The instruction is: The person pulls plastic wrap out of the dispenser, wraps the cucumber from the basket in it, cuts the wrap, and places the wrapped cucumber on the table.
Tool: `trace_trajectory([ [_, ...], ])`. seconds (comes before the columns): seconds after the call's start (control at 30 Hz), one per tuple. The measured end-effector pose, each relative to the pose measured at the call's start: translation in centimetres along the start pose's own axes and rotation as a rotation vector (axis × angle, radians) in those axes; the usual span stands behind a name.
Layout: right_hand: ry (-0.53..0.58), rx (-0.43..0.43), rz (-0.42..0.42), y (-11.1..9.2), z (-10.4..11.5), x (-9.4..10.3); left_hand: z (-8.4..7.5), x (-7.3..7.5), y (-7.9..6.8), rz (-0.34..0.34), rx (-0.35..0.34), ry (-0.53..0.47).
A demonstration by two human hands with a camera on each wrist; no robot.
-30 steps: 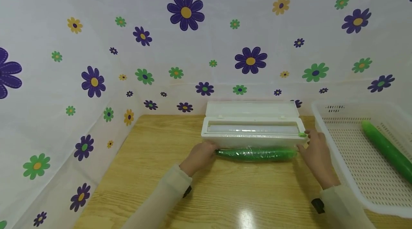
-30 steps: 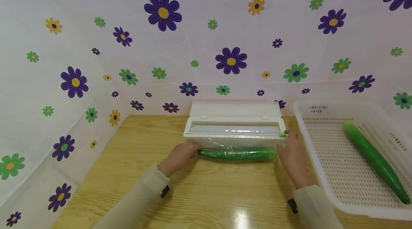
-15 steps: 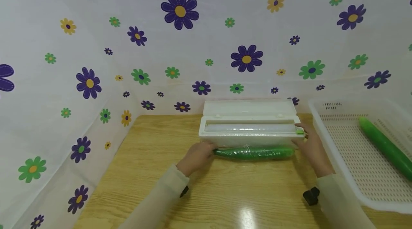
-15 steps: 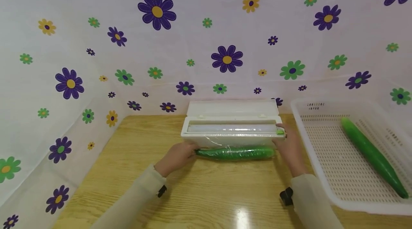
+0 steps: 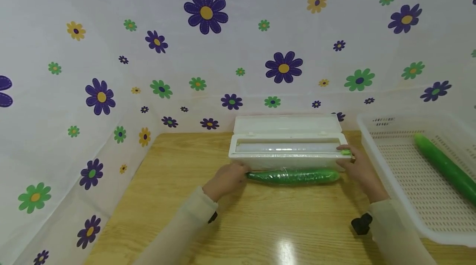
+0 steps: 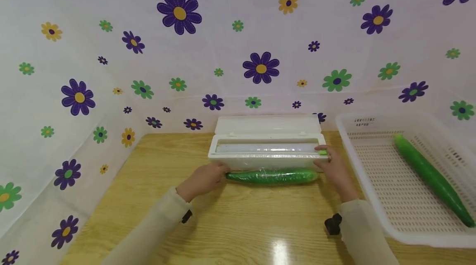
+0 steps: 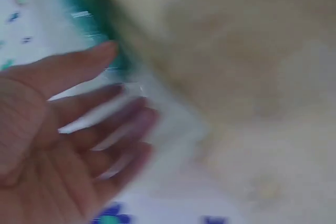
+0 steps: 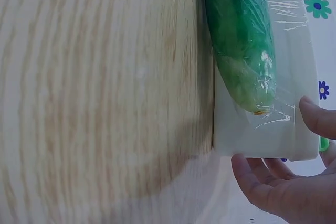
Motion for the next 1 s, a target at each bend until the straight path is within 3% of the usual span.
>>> trace_trajectory([
  [0.2, 0.013, 0.024, 0.0, 0.1, 0.2, -0.1, -3.8, 3.3, 2.0, 0.114, 0.024, 0.004],
  [0.3, 0.048, 0.022, 0.011, 0.2, 0.0, -0.2, -6.4, 4.8, 3.9, 0.108, -0.013, 0.037],
  [0.43, 0.102, 0.027, 0.036, 0.2, -0.4, -0.4, -9.7, 5.4, 7.1, 0.051, -0.07, 0.011],
  [0.6, 0.116, 0.067, 0.037, 0.1, -0.3, -0.2, -14.3, 4.8, 11.2, -0.02, -0.147, -0.038],
  [0.77, 0.11, 0.088, 0.045, 0.1, -0.3, -0.2, -18.2, 3.0, 14.6, -0.047, -0.228, 0.093],
  [0.87, 0.106, 0.078, 0.059, 0.1, -0.4, -0.3, -19.6, 1.6, 16.3, -0.029, -0.243, 0.168],
  [1.0, 0.1, 0.073, 0.067, 0.2, -0.5, -0.4, -20.5, 0.4, 17.5, 0.011, -0.207, 0.207],
])
Point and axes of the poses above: each hand's wrist, its own y-axis towards the middle knuckle, its own x-axis out of the back of the hand, z = x × y, the point moved 10 cm from there along y, towards the middle knuckle, and after that the axes turned 9 degrees about -y, right-handed, at the moved point
